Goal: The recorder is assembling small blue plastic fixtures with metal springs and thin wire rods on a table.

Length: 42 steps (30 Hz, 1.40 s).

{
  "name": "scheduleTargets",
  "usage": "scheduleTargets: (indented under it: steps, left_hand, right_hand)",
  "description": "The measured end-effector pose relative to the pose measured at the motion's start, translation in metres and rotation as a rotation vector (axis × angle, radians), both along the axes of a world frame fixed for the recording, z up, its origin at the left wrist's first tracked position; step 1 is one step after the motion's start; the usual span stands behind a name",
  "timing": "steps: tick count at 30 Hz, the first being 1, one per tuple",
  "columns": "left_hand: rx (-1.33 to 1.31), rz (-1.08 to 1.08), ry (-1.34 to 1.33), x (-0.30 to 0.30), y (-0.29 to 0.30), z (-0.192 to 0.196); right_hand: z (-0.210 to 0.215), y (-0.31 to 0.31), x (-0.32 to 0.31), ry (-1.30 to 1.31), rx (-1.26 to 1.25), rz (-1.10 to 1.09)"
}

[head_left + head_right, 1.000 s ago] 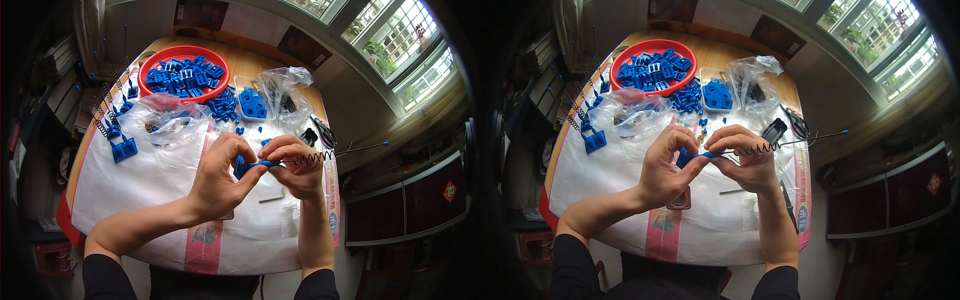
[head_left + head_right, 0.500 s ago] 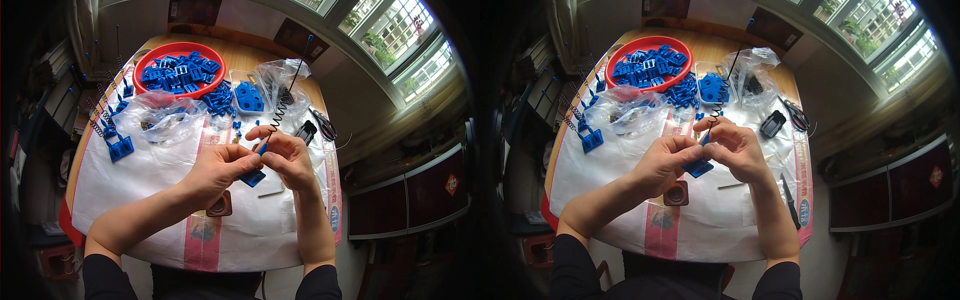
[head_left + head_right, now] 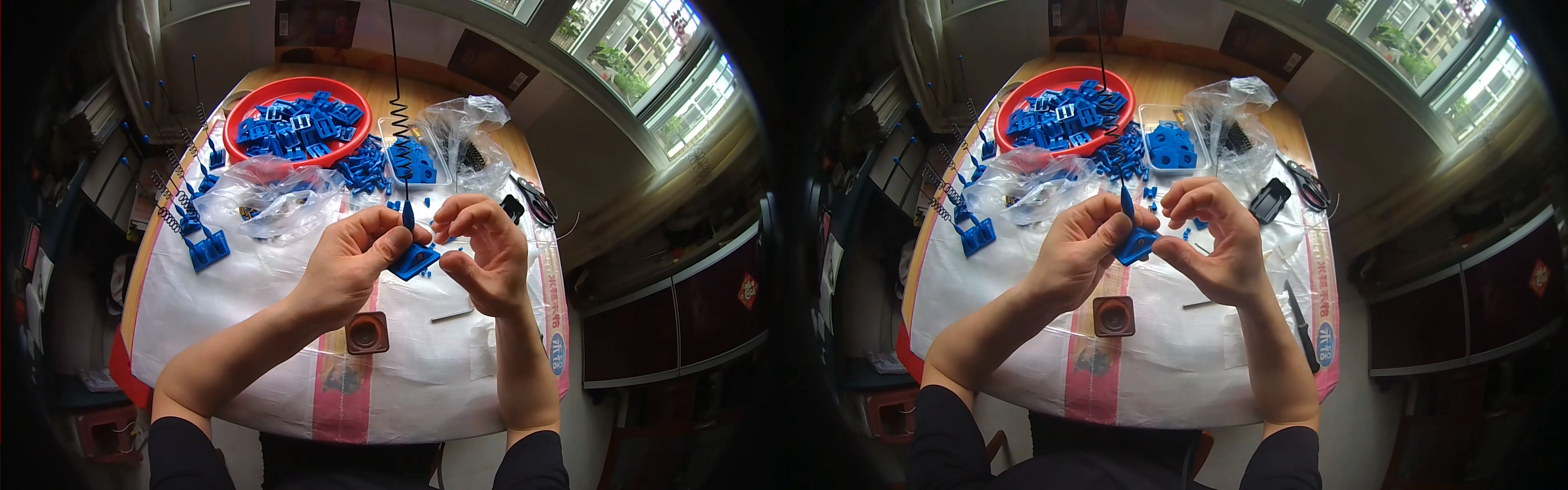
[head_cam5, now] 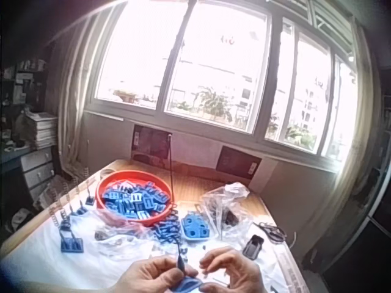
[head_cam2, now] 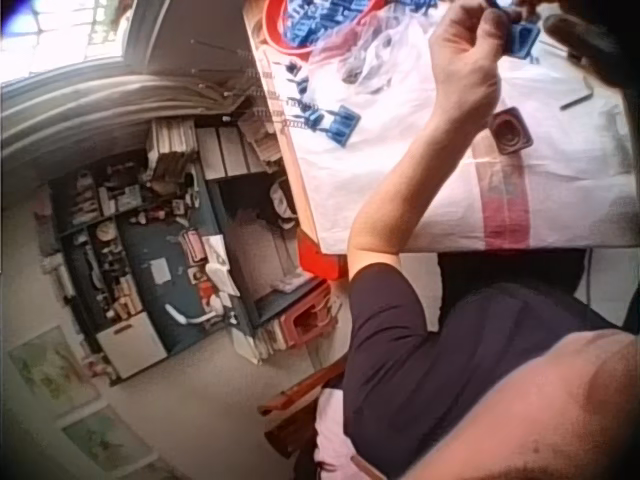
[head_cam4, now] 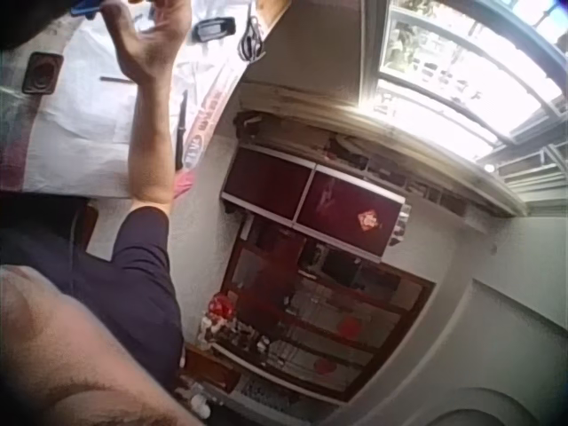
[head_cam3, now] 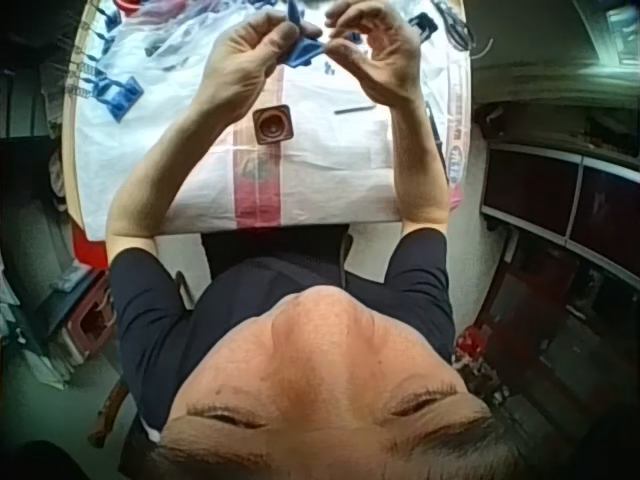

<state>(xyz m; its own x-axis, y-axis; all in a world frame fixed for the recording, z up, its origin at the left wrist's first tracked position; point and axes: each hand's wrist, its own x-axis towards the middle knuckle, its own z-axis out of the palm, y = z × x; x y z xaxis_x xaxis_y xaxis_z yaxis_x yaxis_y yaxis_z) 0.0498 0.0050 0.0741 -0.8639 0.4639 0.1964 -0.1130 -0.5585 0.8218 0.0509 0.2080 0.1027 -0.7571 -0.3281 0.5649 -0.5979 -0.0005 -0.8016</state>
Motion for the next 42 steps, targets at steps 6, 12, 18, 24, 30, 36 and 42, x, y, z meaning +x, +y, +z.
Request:
scheduleTargets:
  steps: [6, 12, 18, 24, 30, 36, 42]
  left_hand:
    - [0.01, 0.067, -0.034, -0.003, -0.004, 0.006]
    - [0.019, 0.061, -0.026, -0.002, -0.004, 0.004]
    - [0.01, 0.03, -0.023, -0.007, -0.011, 0.007]
    - [0.192, -0.021, -0.112, -0.016, -0.015, 0.017]
    - [0.205, -0.079, -0.115, -0.02, -0.017, 0.013]
    - [0.208, -0.164, -0.112, -0.023, -0.02, 0.009]
    - [0.22, -0.237, -0.136, -0.025, -0.023, 0.006]
  right_hand:
    - [0.007, -0.015, 0.005, 0.457, 0.345, -0.206]
    - [0.0, -0.023, 0.009, 0.535, 0.326, -0.259]
    - [-0.001, -0.023, 0.011, 0.553, 0.304, -0.262]
    - [0.0, -0.024, 0.012, 0.486, 0.264, -0.231]
    - [-0.001, -0.027, 0.014, 0.411, 0.257, -0.182]
    - [0.0, -0.028, 0.015, 0.384, 0.243, -0.163]
    - [-0.001, -0.025, 0.014, 0.271, 0.177, -0.109]
